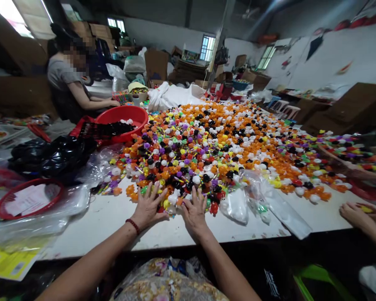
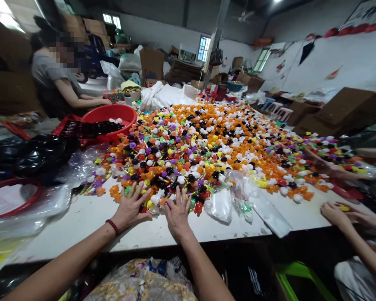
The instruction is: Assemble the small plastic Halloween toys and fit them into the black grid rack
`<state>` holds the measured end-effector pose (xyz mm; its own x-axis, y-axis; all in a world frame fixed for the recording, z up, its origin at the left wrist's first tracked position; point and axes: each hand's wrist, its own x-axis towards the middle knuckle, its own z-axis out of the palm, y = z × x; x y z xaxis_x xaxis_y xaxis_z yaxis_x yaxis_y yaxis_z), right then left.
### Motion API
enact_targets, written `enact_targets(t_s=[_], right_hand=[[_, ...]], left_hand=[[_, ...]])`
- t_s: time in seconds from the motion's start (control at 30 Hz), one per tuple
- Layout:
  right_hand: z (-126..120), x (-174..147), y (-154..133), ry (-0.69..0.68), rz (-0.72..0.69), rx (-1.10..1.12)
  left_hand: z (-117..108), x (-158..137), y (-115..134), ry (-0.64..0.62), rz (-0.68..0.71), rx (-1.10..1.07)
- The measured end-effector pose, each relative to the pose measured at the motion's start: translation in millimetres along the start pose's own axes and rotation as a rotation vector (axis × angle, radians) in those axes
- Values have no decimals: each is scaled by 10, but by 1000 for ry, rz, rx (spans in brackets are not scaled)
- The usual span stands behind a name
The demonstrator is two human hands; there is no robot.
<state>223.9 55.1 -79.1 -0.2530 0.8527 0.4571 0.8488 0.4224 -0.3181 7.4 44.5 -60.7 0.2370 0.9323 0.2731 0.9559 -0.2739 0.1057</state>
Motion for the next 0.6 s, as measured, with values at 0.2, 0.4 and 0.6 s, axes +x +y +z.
enact_targets(t_s=[0.2, 0.4, 0.6], right_hand=[[91, 177, 48, 9, 63, -47], [129, 466, 117, -85, 180, -74], [235, 654, 160, 2, 216, -42]], left_hand=[[85, 192, 11, 19, 12, 14], [97, 407, 44, -7, -39, 0], [109, 469, 48, -12, -54, 23]])
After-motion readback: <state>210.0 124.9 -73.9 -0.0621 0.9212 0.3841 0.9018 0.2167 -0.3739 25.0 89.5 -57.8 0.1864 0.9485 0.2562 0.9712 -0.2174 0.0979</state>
